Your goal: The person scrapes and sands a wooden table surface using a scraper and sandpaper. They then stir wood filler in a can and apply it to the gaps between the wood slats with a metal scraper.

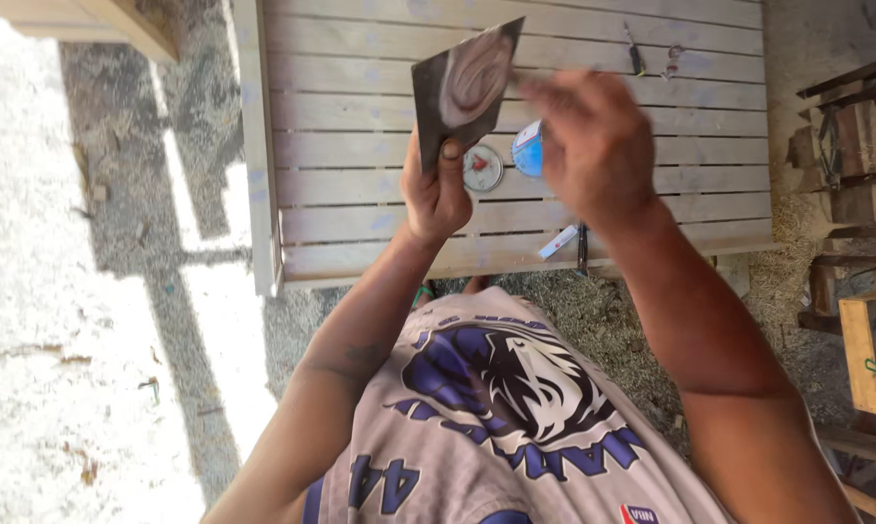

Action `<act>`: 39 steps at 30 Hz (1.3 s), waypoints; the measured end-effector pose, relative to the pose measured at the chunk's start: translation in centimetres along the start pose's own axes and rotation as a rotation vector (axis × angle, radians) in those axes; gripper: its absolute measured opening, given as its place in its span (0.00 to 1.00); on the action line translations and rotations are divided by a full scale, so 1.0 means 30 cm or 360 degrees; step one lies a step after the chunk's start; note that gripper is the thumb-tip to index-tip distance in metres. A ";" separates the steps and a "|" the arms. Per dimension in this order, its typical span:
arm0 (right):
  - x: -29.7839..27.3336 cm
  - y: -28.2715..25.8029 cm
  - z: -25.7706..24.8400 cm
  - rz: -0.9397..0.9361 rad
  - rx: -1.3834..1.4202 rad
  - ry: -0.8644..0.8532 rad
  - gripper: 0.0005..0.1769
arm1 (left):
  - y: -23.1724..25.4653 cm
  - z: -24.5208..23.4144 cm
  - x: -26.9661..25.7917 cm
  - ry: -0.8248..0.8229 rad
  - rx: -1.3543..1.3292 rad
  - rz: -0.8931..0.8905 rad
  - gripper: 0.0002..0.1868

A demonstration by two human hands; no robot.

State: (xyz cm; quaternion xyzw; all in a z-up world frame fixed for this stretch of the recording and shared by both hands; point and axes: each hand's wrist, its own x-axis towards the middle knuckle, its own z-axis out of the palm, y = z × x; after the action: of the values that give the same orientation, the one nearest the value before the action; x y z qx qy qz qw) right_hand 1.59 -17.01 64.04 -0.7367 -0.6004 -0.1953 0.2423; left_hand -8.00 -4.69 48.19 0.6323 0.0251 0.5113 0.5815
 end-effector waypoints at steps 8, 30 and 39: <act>0.001 0.032 -0.008 -0.0026 -0.0072 0.0044 0.20 | -0.004 0.010 0.038 -0.0071 -0.0150 -0.0210 0.19; 0.011 -0.012 -0.038 -0.0160 0.0041 -0.0052 0.26 | 0.089 -0.019 0.120 -0.0244 -0.0222 -0.0144 0.22; 0.003 -0.018 -0.025 -0.0154 -0.0003 0.0006 0.32 | 0.078 -0.022 0.117 -0.0144 -0.0214 -0.0119 0.25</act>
State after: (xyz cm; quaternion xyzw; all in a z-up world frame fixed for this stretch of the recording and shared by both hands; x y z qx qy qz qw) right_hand 1.08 -17.31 64.75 -0.7066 -0.6347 -0.2088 0.2330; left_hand -8.10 -2.78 52.02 0.6129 -0.0120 0.4608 0.6418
